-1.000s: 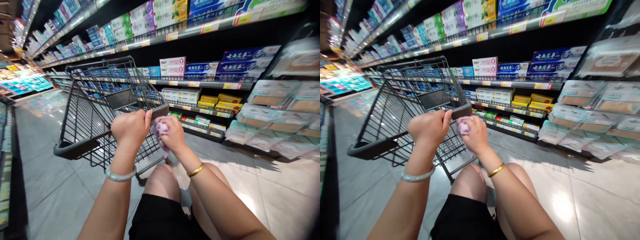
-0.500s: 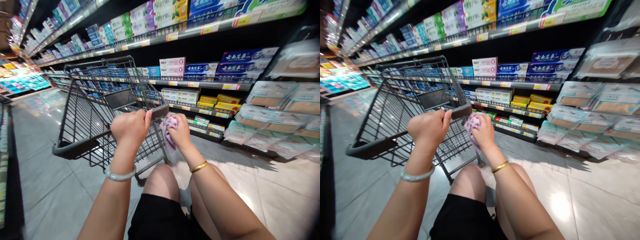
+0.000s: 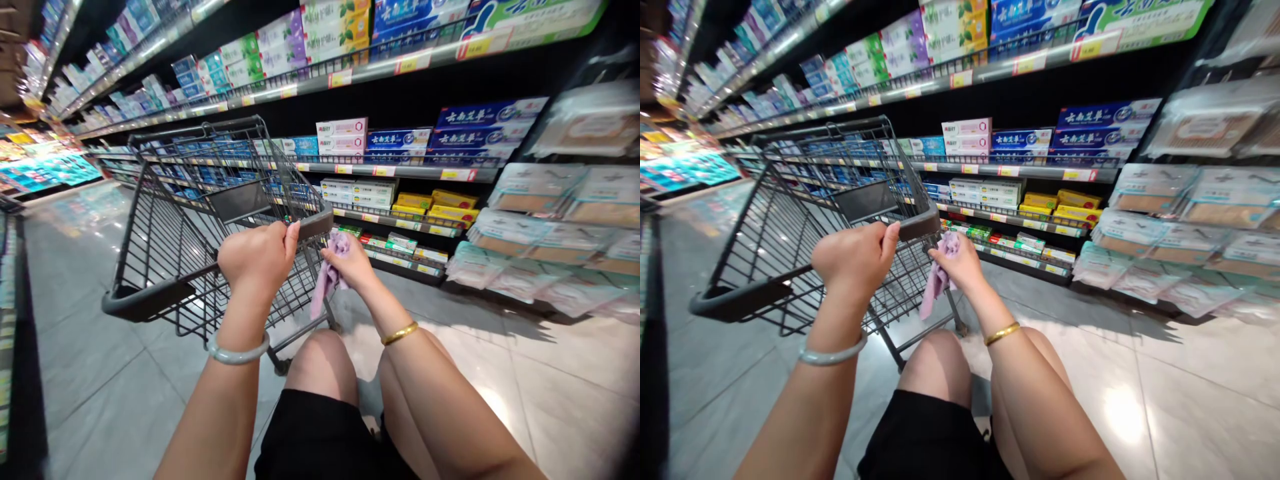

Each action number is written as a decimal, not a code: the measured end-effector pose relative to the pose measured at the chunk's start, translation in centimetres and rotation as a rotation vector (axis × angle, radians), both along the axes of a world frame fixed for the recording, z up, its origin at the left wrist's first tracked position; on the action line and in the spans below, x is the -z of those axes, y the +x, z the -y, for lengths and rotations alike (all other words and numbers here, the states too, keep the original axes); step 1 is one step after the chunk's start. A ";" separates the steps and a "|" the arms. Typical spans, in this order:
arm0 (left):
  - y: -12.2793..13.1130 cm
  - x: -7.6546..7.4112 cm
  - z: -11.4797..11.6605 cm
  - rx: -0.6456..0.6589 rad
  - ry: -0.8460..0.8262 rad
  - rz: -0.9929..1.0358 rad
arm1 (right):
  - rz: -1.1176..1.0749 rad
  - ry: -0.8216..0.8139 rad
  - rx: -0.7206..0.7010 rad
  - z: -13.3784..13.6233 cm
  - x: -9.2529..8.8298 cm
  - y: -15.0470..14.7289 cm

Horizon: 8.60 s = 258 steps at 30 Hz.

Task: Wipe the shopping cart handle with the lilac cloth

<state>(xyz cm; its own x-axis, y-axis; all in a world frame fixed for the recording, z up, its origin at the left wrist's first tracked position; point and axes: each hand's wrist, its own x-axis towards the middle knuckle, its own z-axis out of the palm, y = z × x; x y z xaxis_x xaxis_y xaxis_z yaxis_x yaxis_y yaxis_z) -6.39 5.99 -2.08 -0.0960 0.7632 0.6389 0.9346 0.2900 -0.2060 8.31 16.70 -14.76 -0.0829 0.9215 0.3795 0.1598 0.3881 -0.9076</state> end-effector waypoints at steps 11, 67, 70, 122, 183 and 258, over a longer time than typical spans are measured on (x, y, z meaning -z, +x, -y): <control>0.0 0.1 -0.1 -0.006 0.000 0.004 | -0.191 0.389 0.184 1.4 -3.9 1.8; -0.8 0.0 0.7 0.145 0.003 -0.067 | 0.038 0.735 0.309 4.2 -7.2 -1.0; -0.8 0.0 0.7 0.148 0.011 -0.070 | 0.060 0.743 0.331 4.6 -7.2 -1.1; -1.4 0.0 1.7 0.167 0.015 -0.077 | 0.211 0.855 0.166 6.1 -5.3 -1.3; 3.2 -3.6 -1.8 0.086 -0.305 0.109 | -0.430 0.381 -0.024 2.4 -5.7 -0.6; 0.6 -1.0 6.1 0.091 -0.013 -0.091 | -0.318 0.362 -0.025 7.1 -6.9 -2.3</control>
<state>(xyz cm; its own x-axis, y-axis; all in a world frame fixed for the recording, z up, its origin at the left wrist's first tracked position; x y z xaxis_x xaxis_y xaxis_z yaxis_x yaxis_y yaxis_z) -5.79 -0.07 -1.04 0.0322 0.7746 0.6316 0.9344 0.2011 -0.2942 6.05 9.60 -7.85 0.0688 0.7247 0.6856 -0.1173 0.6884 -0.7158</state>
